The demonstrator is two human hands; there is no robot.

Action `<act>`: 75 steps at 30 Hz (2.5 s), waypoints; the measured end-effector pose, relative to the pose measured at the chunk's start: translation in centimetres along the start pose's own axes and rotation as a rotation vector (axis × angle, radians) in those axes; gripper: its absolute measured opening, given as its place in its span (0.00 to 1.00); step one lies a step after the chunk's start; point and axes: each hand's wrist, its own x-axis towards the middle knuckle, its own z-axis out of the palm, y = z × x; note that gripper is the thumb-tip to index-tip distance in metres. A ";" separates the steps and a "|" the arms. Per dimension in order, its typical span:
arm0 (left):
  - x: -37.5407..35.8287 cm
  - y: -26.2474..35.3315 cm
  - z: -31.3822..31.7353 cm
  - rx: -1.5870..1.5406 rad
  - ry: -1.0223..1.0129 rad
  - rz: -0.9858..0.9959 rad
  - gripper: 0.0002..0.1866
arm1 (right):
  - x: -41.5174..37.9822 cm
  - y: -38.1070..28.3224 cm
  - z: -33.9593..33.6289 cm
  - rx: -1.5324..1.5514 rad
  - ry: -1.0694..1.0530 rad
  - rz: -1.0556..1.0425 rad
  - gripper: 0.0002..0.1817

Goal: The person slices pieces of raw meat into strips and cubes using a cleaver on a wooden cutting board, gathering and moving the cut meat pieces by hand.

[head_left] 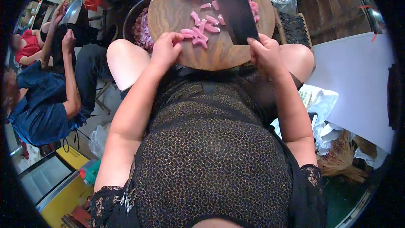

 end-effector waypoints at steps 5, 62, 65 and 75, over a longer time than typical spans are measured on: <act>3.7 7.0 0.4 -0.710 -0.208 0.085 0.22 | 1.3 3.0 -1.0 0.235 0.121 0.022 0.10; 5.0 0.2 0.1 0.171 0.050 0.432 0.12 | 1.6 3.9 0.3 0.071 0.058 0.027 0.11; 5.1 0.2 0.2 0.172 -0.024 0.425 0.12 | 1.9 4.8 0.0 0.005 0.071 -0.006 0.11; 3.4 2.5 -2.3 0.123 -0.377 0.039 0.12 | 1.8 4.4 0.1 0.058 0.042 0.038 0.10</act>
